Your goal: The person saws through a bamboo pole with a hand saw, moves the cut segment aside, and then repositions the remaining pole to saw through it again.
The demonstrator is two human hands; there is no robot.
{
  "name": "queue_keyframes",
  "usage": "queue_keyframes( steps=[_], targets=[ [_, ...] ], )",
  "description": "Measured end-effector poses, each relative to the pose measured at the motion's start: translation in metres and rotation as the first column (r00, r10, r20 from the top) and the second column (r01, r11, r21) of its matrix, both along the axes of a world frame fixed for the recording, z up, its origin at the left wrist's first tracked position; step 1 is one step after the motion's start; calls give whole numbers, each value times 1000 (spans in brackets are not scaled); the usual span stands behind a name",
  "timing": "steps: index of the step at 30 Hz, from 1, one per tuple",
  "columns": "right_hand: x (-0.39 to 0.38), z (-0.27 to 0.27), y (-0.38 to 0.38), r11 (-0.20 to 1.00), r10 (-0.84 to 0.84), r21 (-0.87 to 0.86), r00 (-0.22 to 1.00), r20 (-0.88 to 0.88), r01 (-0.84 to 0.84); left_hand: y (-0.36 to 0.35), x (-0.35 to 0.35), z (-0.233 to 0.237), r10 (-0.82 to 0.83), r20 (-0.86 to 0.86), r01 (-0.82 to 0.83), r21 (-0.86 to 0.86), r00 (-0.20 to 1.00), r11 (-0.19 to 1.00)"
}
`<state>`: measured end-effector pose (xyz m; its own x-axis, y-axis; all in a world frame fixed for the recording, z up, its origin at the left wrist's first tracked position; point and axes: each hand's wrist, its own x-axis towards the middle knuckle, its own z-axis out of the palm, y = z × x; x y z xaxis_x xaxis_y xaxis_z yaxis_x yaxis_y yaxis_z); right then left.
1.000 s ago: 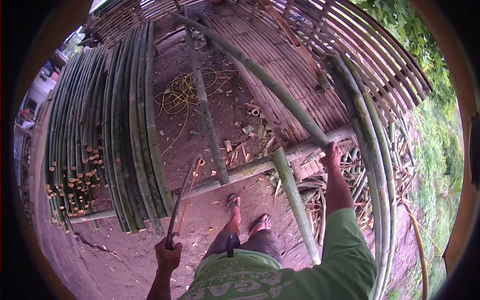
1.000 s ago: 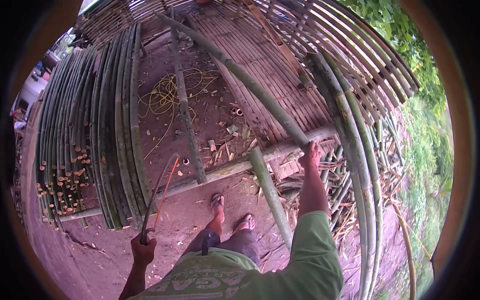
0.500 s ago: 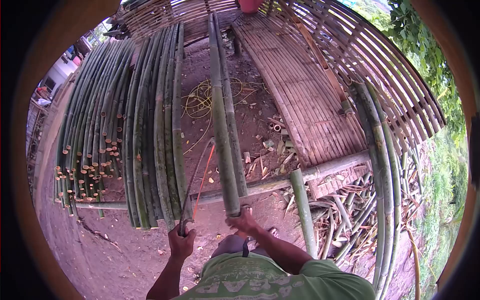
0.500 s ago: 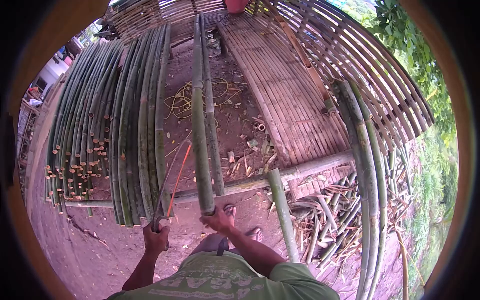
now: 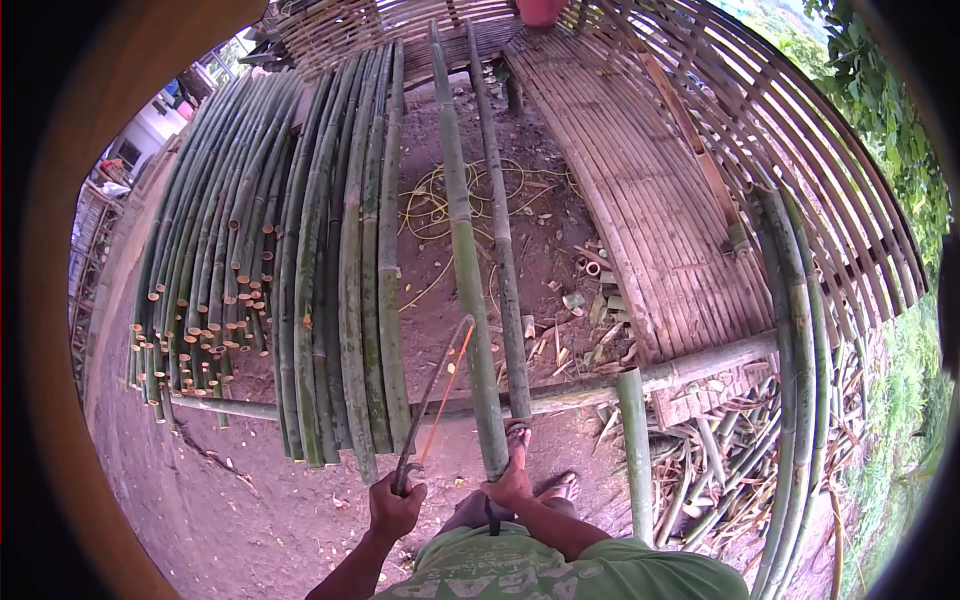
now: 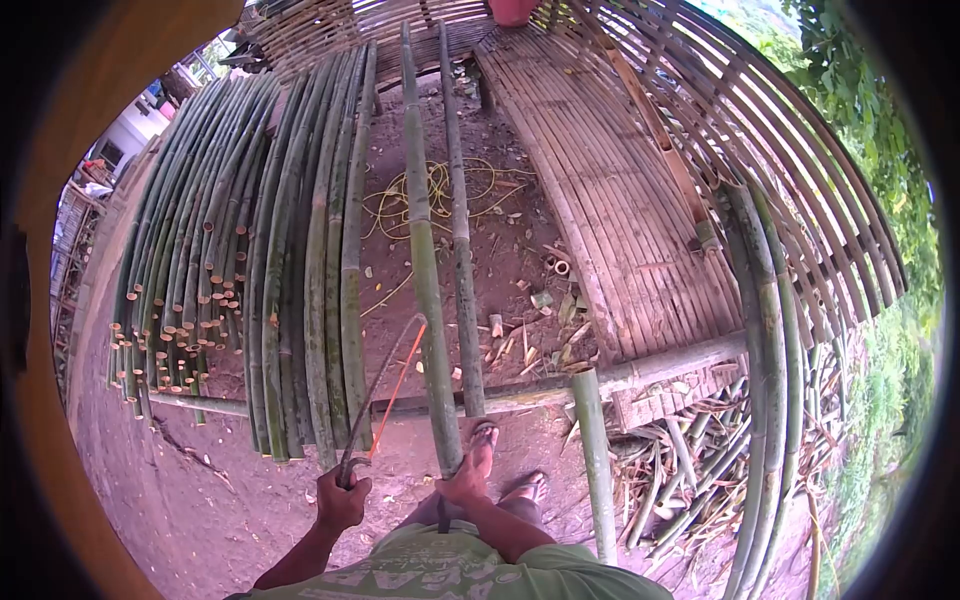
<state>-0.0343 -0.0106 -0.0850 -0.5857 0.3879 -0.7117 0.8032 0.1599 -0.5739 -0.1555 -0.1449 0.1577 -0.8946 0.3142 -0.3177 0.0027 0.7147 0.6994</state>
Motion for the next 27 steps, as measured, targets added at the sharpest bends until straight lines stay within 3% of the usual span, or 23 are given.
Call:
queue_keyframes(
  steps=[3, 5, 7, 14, 19, 21, 23, 25, 26, 27],
  targets=[
    [2, -9, 9, 999, 30, 43, 999, -27, -29, 9, -6, -4, -38, -20, 38, 19, 999, 999],
    [4, 7, 26, 996, 61, -67, 998, 12, -60, 10, -4, -4, -62, -20, 62, 10, 998, 998],
    [9, -6, 34, 993, 95, -68, 995, 24, -93, 10, 1, -3, -72, -10, 72, 27, 997, 997],
    [14, -34, 54, 995, 103, 4, 994, -19, -103, 5, 16, 9, -65, -7, 65, 137, 998, 988],
    [-10, -5, 51, 954, 284, -111, 958, 30, -279, -2, 24, 13, -95, 0, 94, 143, 995, 985],
    [-28, 45, 41, 939, 284, -183, 957, -61, -290, -4, 25, 19, -106, -20, 108, 146, 994, 983],
    [-35, 46, 2, 927, 348, -91, 925, -149, -364, -7, 29, 24, -118, -61, 127, 171, 991, 977],
    [-70, 98, -25, 860, 296, -314, 895, -334, -401, 1, 31, 35, -132, -135, 163, 258, 982, 952],
    [-86, 85, -58, 734, 214, -475, 830, -515, -484, 7, 33, 44, -135, -171, 182, 297, 976, 937],
    [-106, 100, -79, 533, 90, -622, 769, -633, -574, 16, 35, 57, -154, -125, 184, 282, 980, 942]
  ],
)
